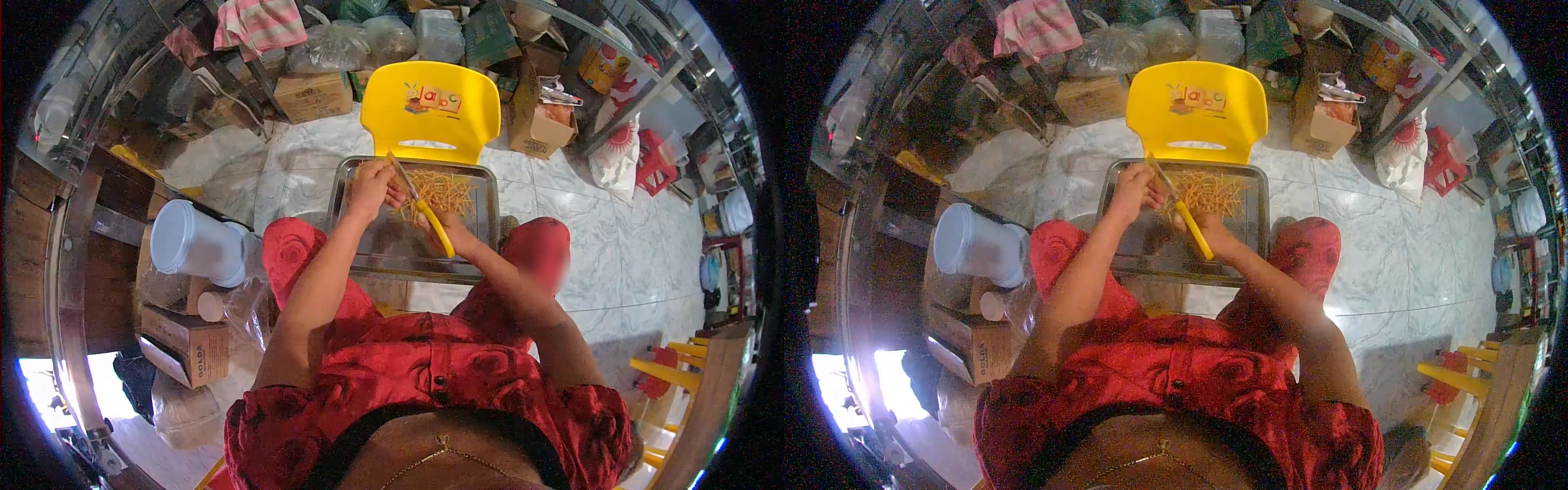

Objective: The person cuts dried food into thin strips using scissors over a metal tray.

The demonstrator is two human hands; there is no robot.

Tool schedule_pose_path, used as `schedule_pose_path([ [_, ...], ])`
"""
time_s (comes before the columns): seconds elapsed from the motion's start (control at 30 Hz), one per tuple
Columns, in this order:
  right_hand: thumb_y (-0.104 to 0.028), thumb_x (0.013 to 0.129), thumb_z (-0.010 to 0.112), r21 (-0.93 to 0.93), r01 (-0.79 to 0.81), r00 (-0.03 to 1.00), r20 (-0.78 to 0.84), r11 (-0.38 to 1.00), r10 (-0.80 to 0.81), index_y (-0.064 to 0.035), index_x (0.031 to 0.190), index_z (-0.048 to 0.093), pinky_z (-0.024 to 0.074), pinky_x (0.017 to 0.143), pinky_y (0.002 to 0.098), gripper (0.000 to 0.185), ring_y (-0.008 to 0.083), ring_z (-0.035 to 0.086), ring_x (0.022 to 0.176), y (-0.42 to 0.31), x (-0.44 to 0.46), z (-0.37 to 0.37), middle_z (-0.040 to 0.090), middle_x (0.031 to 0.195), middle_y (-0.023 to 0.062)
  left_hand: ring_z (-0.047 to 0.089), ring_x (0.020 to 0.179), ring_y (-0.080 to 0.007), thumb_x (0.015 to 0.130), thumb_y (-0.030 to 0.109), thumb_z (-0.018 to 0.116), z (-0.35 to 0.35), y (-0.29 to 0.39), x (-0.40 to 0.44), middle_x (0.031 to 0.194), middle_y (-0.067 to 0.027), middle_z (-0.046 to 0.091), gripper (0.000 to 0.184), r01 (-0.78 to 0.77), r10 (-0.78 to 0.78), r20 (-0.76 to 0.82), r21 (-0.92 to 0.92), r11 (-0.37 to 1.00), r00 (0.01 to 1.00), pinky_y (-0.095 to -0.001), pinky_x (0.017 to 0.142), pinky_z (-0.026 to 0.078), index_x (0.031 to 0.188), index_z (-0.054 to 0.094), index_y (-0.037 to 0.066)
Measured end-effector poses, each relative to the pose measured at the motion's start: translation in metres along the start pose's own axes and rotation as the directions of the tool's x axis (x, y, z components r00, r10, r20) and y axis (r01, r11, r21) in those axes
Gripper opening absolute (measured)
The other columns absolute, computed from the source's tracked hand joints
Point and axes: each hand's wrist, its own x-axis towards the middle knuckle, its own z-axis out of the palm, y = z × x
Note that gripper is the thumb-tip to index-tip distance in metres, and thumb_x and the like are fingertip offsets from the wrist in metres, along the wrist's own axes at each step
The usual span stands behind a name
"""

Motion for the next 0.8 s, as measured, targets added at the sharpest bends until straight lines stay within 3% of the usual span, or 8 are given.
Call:
schedule_pose_path([
  [0.03, -0.035, 0.087, 0.053, 0.001, 0.000, 1.000, 0.001, 1.000, 0.000, -0.0023, 0.093, 0.051, 0.0333, 0.039, 0.0231, 0.033, 0.0076, 0.044, 0.044, 0.000, 0.000, -0.001, 0.044, 0.053, -0.0019, 0.058, 0.047, -0.0181, 0.090, 0.017, 0.042, 0.005, 0.001, -0.004, 0.064, -0.0107, 0.053, 0.023, 0.041, -0.041, 0.019, 0.013, 0.999, 0.999, -0.0267, 0.038, 0.048, 0.103, 0.048, -0.001],
  [0.1, -0.040, 0.086, 0.052, -0.113, -0.166, 0.986, -0.030, 0.980, 0.164, 0.0029, 0.098, 0.056, 0.0441, 0.069, 0.0347, 0.045, 0.0201, 0.056, 0.075, -0.009, 0.002, -0.004, 0.060, 0.080, 0.0158, 0.058, 0.047, -0.0176, 0.090, 0.018, 0.041, 0.008, 0.002, -0.007, 0.064, -0.0103, 0.054, 0.022, 0.082, -0.083, 0.039, 0.029, 0.996, 0.996, -0.0261, 0.037, 0.047, 0.101, 0.048, 0.000],
  [0.23, -0.040, 0.085, 0.053, -0.056, -0.246, 0.968, 0.038, 0.968, 0.248, 0.0027, 0.097, 0.057, 0.0441, 0.068, 0.0350, 0.044, 0.0204, 0.056, 0.075, -0.002, 0.001, -0.007, 0.060, 0.080, 0.0160, 0.057, 0.046, -0.0178, 0.090, 0.019, 0.042, 0.007, -0.005, -0.004, 0.064, -0.0105, 0.054, 0.022, 0.073, -0.074, 0.043, 0.026, 0.997, 0.996, -0.0257, 0.037, 0.046, 0.099, 0.048, 0.000],
  [0.53, -0.037, 0.085, 0.054, -0.140, -0.227, 0.974, -0.043, 0.964, 0.224, 0.0035, 0.088, 0.059, 0.0442, 0.065, 0.0359, 0.041, 0.0225, 0.056, 0.069, 0.007, -0.001, -0.002, 0.060, 0.072, 0.0165, 0.057, 0.048, -0.0184, 0.089, 0.020, 0.043, 0.008, -0.007, -0.007, 0.066, -0.0103, 0.054, 0.025, 0.095, -0.094, 0.033, -0.011, 0.995, 0.995, -0.0267, 0.038, 0.046, 0.104, 0.048, 0.000],
  [0.6, -0.032, 0.088, 0.053, 0.044, -0.128, 0.992, 0.000, 0.991, 0.128, -0.0044, 0.091, 0.051, 0.0318, 0.036, 0.0242, 0.028, 0.0084, 0.041, 0.039, 0.020, 0.000, 0.002, 0.041, 0.052, -0.0038, 0.057, 0.048, -0.0183, 0.089, 0.021, 0.043, 0.007, -0.010, -0.005, 0.066, -0.0101, 0.053, 0.025, 0.096, -0.096, 0.030, 0.006, 0.995, 0.995, -0.0265, 0.038, 0.046, 0.104, 0.048, 0.001],
  [0.67, -0.031, 0.087, 0.054, 0.069, -0.116, 0.993, -0.031, 0.991, 0.118, -0.0043, 0.092, 0.051, 0.0318, 0.036, 0.0239, 0.027, 0.0082, 0.041, 0.039, 0.027, 0.002, 0.006, 0.041, 0.052, -0.0039, 0.057, 0.048, -0.0177, 0.090, 0.021, 0.043, 0.006, -0.015, -0.003, 0.066, -0.0097, 0.053, 0.025, 0.130, -0.132, 0.107, 0.023, 0.991, 0.986, -0.0264, 0.038, 0.046, 0.105, 0.047, 0.001],
  [0.8, -0.031, 0.087, 0.055, 0.054, -0.135, 0.989, -0.050, 0.989, 0.138, -0.0048, 0.091, 0.052, 0.0319, 0.037, 0.0233, 0.027, 0.0078, 0.041, 0.040, 0.013, -0.001, 0.002, 0.040, 0.053, -0.0044, 0.056, 0.049, -0.0171, 0.090, 0.020, 0.043, 0.008, -0.018, -0.005, 0.066, -0.0095, 0.053, 0.024, 0.109, -0.110, 0.100, 0.019, 0.994, 0.989, -0.0268, 0.039, 0.047, 0.104, 0.046, 0.001],
])
